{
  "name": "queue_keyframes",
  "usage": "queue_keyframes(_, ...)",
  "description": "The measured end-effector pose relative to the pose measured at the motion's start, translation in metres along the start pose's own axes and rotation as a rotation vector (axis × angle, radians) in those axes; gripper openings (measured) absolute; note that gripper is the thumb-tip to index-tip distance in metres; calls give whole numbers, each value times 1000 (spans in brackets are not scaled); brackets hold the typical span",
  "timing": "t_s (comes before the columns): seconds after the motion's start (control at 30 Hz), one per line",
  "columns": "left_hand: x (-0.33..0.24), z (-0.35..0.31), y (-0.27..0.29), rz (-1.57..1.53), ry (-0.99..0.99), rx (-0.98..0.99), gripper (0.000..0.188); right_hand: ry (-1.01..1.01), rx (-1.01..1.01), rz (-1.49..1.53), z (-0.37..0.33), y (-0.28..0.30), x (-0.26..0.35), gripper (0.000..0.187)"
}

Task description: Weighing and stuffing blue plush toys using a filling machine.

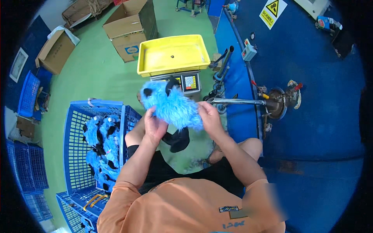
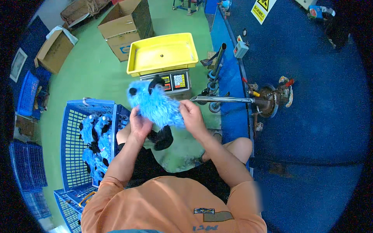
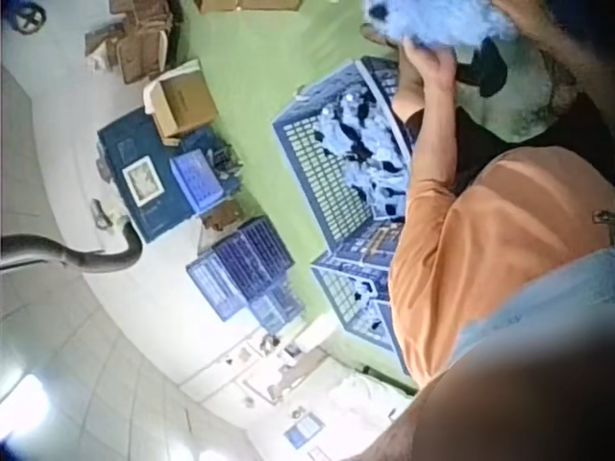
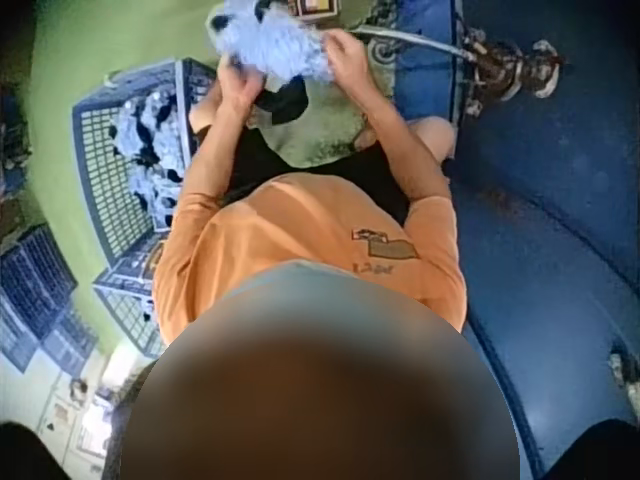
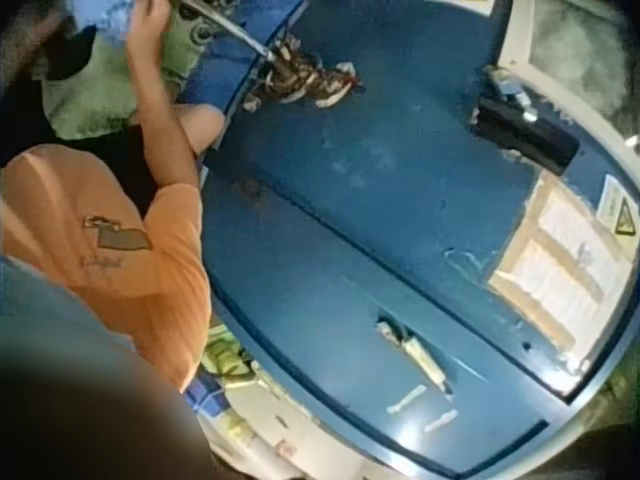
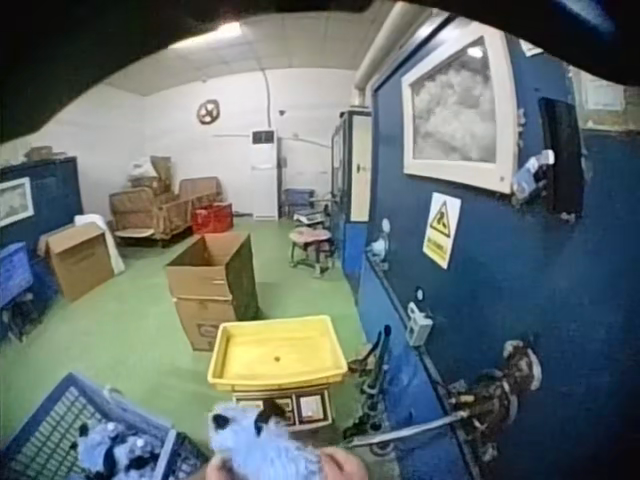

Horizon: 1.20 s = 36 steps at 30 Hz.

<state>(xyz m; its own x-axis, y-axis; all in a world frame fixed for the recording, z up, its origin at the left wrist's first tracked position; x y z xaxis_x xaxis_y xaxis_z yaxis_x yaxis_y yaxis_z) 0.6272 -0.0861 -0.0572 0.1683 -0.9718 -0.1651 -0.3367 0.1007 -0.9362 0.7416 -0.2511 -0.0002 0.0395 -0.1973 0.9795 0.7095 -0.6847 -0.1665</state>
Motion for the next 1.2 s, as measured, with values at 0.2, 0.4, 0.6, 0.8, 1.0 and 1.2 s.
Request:
queue_keyframes(0.2,-15,6,6,-123,-77,97,48,208,-154,-446,-11,13,21,22)
queue_keyframes(0.4,-53,5,9,-173,-100,233,51,-69,-281,84,-26,1,-5,19)
queue_keyframes(0.6,-55,-1,-2,-159,-137,202,50,-51,-435,434,-19,7,-34,16)
queue_keyframes(0.8,-40,24,-18,-150,-127,213,50,77,-526,504,-3,34,-29,17)
queue_keyframes(1.0,57,51,-64,118,-3,138,50,306,-828,512,-44,178,-47,17)
queue_keyframes(1.2,94,46,-63,752,25,-26,30,29,-1002,-426,-93,206,72,18)
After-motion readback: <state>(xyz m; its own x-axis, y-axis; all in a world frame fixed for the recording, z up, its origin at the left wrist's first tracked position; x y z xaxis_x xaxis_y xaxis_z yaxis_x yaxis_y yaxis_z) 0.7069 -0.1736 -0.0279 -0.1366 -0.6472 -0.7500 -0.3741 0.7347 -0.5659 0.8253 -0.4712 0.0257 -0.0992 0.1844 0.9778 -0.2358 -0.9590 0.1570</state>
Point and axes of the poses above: each hand's wrist, its own z-axis towards the middle knuckle, its own y-axis out of the back of the hand, x = y × z, the point moved 6 cm from there along z, towards the middle knuckle, and after that the axes turned 11 degrees about y, right-handed, at the moved point
